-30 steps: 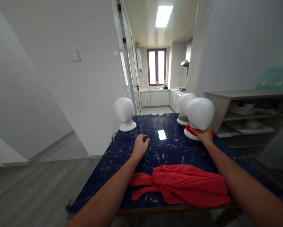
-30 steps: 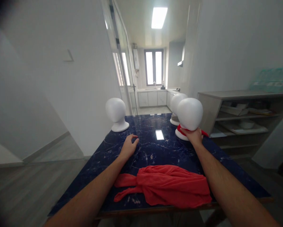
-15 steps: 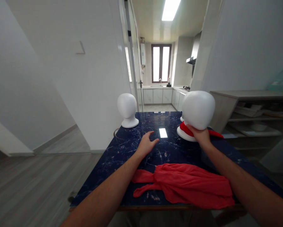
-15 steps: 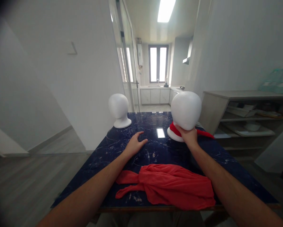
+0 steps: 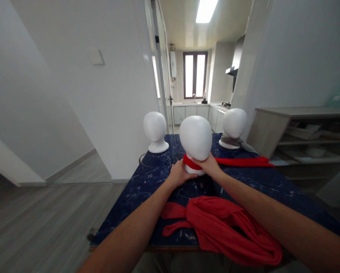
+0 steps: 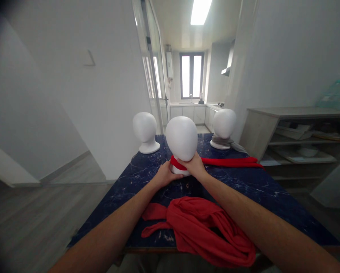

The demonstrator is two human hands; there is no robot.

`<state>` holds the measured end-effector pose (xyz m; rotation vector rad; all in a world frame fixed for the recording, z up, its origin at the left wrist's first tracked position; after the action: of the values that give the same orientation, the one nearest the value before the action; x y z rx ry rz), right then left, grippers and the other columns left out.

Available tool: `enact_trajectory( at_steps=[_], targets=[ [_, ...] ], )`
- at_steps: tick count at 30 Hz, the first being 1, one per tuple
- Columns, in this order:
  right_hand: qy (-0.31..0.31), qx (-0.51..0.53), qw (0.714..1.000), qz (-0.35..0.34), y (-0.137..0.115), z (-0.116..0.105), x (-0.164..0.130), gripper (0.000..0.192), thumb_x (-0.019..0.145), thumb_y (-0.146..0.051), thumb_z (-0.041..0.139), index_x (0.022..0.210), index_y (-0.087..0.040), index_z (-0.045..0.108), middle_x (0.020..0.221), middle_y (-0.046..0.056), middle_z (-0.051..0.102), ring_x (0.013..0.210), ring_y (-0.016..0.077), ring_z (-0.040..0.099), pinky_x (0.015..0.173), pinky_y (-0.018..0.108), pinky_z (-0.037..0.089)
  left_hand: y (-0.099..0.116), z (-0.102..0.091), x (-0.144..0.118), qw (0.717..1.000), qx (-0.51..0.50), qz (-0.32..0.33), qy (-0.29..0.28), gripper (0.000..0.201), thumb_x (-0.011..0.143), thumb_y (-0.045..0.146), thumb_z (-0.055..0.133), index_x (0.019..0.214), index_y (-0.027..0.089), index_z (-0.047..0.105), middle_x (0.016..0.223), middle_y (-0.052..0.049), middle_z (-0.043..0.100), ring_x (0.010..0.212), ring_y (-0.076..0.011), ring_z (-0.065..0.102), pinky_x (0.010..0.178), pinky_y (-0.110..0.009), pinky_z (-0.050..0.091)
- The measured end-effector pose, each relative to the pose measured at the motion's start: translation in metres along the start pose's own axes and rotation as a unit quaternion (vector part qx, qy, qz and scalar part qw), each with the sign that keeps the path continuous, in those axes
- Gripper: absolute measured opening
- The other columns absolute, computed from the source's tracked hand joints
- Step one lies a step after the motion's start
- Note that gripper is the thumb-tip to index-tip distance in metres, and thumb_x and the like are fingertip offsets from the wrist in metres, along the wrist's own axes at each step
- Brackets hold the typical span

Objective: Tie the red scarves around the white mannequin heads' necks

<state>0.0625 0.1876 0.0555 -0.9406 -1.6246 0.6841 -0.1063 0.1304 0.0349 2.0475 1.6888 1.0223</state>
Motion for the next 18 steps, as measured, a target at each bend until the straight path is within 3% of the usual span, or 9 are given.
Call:
enact_trajectory(
  at_steps=[6, 12, 18],
  targets=[
    [-0.117, -0.049, 0.992, 0.018, 0.022, -0.017, -0.001, 0.055, 0.068, -0.019, 0.081, 0.122, -0.019, 0.07, 0.12, 0.01, 0.078, 0.109, 0.0295, 0.073, 0.097, 0.044, 0.06, -0.01, 0.009, 0.002, 1.0, 0.002, 0.004, -0.016, 0.105, 0.063, 0.053, 0.097, 0.154, 0.027, 0.053, 0.149, -0.014, 0.064, 0.14, -0.0432, 0.057, 0.128, -0.067, 0.026],
    [-0.078, -0.149, 0.983, -0.073, 0.023, -0.06, -0.002, 0.059, 0.071, -0.006, 0.062, 0.126, -0.022, 0.075, 0.135, 0.009, 0.073, 0.131, 0.029, 0.065, 0.121, 0.05, 0.045, -0.012, 0.011, 0.002, 0.999, -0.009, -0.009, -0.033, 0.104, 0.063, 0.05, 0.097, 0.153, 0.025, 0.052, 0.151, -0.016, 0.062, 0.145, -0.0453, 0.051, 0.127, -0.074, 0.016],
    [-0.136, -0.149, 0.968, -0.146, 0.01, -0.038, -0.014, 0.055, 0.079, -0.009, 0.064, 0.131, -0.025, 0.073, 0.138, 0.009, 0.07, 0.132, 0.0284, 0.063, 0.118, 0.048, 0.047, -0.012, 0.01, 0.001, 0.999, -0.005, -0.012, -0.036, 0.1, 0.065, 0.049, 0.097, 0.151, 0.026, 0.053, 0.15, -0.016, 0.063, 0.144, -0.0427, 0.053, 0.128, -0.071, 0.017]
  ],
)
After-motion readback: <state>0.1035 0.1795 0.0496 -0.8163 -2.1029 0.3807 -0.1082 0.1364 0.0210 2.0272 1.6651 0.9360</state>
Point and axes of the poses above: each hand's wrist, its own x-axis towards the middle knuckle, its own z-axis out of the palm, y = z × x, the point moved 9 cm from there along x, towards the middle knuckle
